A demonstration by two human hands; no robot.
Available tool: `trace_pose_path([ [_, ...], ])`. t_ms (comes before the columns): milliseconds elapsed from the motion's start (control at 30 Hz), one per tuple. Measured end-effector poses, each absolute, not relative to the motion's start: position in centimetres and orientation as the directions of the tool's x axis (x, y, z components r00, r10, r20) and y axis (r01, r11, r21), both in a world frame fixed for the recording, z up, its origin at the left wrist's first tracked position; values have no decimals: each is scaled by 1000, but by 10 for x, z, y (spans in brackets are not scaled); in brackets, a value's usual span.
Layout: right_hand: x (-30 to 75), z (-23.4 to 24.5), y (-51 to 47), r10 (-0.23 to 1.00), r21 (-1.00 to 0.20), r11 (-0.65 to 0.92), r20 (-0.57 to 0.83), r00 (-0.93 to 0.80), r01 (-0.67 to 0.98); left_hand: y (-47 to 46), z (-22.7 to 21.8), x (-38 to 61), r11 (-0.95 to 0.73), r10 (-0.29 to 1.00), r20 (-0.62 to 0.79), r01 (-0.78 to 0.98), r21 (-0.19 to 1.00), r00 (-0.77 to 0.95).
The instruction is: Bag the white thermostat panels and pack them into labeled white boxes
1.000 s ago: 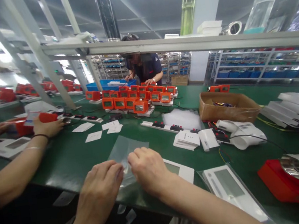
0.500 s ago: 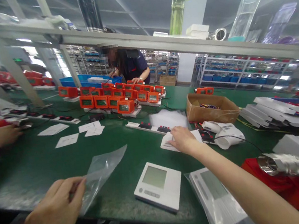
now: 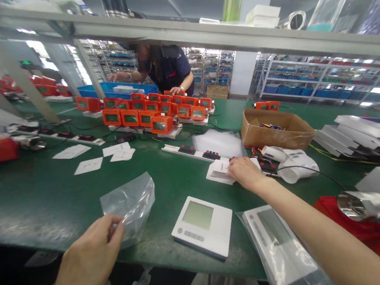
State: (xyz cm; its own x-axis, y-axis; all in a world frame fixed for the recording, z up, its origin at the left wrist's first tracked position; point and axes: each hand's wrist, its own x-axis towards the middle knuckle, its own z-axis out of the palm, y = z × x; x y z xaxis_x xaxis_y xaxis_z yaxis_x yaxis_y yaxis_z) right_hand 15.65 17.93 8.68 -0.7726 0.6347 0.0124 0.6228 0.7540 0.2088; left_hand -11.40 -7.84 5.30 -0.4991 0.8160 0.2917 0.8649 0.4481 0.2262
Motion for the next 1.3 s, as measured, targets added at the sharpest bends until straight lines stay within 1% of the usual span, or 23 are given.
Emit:
trace_pose_path([
  [167, 160, 85, 185, 623, 192, 764, 29, -782, 616, -80, 51, -116, 438, 817, 286, 862, 257, -500],
  [400, 166, 87, 196, 598, 152, 790, 25, -801, 594, -82, 49, -118, 474, 801, 255, 834, 282, -542],
  [533, 167, 85, 201, 607, 153, 780, 52, -793, 607, -84, 47, -121, 457, 799, 265, 832, 314, -539],
  [633, 166, 81, 202, 633, 176, 747, 107, -766, 642, -86, 45, -124, 451, 798, 269, 830, 328, -540],
  [767, 162, 78, 199, 649, 180, 711, 204, -733, 680, -89, 44, -129, 453, 783, 305, 833, 316, -542],
  [900, 159, 77, 195, 635, 149, 716, 267, -725, 682, -93, 46, -134, 464, 772, 322, 833, 303, -547],
  [1067, 157, 79, 190, 599, 117, 741, 329, -730, 661, -98, 47, -139, 487, 766, 308, 821, 297, -565],
  [1200, 155, 89, 185, 579, 90, 720, 468, -667, 688, -100, 46, -142, 499, 761, 316, 822, 272, -567],
  [1300, 149, 98, 178, 555, 31, 715, 581, -595, 698, -99, 46, -144, 516, 744, 333, 815, 264, -579],
])
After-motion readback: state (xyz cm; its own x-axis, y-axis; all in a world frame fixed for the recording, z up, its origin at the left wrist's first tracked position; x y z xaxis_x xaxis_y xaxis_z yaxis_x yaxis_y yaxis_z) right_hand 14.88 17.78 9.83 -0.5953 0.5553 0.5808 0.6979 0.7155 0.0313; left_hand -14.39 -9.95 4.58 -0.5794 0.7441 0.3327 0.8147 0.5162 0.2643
